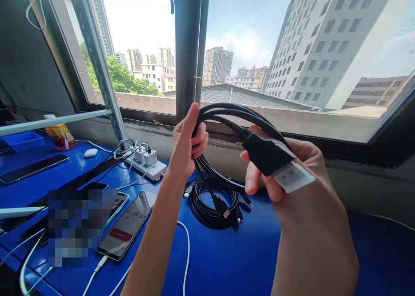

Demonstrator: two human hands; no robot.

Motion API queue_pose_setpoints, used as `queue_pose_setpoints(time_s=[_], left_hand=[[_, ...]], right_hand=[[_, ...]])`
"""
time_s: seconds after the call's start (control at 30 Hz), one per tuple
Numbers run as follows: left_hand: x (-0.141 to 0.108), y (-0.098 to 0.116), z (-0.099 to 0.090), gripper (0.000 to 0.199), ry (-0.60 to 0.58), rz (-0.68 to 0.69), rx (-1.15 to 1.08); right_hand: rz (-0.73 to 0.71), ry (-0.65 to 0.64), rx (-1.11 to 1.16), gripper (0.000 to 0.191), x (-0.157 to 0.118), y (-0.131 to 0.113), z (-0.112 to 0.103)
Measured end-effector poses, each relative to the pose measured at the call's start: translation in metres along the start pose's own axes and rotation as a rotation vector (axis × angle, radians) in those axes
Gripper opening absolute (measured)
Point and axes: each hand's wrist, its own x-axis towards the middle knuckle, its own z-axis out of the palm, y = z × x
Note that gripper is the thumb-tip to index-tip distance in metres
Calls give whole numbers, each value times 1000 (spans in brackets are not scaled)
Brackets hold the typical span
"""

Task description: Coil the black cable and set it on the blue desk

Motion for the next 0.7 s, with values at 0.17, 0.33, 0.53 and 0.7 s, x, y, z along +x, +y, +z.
queue_pose_setpoints(time_s=[0.17,0.33,0.53,0.7], left_hand=[[2,-6,2,38,35,-111,18],[5,-5,-7,38,129,-186,53],[7,-9,-7,38,119,-286,109],[8,-19,-18,18,-59,-229,390]], right_hand=[[-8,69,-70,16,-2,2,0],[-262,177,-401,59,-6,10,-6],[-247,203,-526,29,-1,23,1],[-42,326,-550,29,12,44,5]])
